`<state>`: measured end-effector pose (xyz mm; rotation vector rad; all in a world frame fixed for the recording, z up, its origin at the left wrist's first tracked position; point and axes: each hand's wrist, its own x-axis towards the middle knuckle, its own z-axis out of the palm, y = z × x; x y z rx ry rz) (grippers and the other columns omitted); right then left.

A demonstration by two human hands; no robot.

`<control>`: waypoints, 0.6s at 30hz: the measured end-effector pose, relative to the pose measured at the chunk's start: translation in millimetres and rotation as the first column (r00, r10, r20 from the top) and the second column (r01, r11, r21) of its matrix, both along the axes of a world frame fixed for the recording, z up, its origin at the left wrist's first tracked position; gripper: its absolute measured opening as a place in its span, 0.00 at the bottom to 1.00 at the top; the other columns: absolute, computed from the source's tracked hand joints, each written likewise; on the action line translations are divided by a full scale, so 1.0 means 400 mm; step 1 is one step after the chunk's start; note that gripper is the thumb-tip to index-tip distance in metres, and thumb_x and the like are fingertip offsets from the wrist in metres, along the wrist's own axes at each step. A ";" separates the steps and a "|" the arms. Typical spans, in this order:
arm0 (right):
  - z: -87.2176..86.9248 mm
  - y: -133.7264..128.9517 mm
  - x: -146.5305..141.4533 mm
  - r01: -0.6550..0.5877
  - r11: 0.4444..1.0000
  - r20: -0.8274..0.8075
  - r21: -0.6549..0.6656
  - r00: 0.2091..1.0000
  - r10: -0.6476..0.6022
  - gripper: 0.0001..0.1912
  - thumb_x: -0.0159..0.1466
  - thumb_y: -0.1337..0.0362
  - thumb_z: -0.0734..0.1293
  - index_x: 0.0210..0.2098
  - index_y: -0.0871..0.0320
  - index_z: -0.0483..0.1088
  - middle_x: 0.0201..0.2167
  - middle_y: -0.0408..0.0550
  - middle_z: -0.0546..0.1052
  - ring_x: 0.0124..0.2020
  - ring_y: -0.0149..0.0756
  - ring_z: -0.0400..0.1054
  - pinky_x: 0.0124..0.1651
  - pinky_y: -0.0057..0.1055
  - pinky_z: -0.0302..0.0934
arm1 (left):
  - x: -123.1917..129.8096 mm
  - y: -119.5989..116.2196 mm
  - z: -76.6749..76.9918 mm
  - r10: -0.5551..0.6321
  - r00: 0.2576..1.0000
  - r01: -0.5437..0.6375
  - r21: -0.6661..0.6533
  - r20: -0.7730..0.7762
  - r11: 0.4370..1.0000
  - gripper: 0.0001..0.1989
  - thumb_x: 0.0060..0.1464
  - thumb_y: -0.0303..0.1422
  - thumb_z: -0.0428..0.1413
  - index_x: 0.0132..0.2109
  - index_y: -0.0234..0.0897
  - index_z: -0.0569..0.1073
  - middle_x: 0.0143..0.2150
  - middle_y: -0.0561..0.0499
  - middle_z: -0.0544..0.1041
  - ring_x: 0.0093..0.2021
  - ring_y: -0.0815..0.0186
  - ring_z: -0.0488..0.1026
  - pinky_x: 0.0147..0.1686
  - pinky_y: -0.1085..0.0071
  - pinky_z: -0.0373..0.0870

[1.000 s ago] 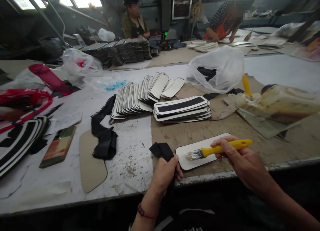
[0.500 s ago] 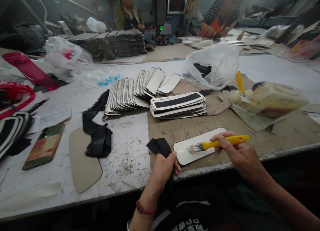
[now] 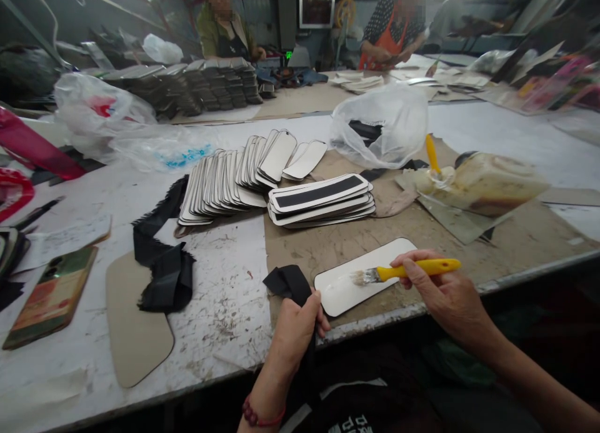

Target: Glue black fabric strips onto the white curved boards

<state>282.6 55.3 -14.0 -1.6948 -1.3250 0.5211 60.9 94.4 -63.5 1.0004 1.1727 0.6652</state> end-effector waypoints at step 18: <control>-0.017 -0.008 0.214 0.075 0.990 0.455 0.117 0.882 -0.121 0.12 0.66 0.56 0.59 0.36 0.56 0.68 0.33 0.48 0.75 0.35 0.38 0.72 0.34 0.29 0.66 | 0.015 -0.005 0.017 0.063 0.990 -0.061 0.024 -0.126 0.998 0.22 0.52 0.45 0.53 0.16 0.39 0.63 0.13 0.53 0.69 0.15 0.70 0.62 0.21 0.73 0.58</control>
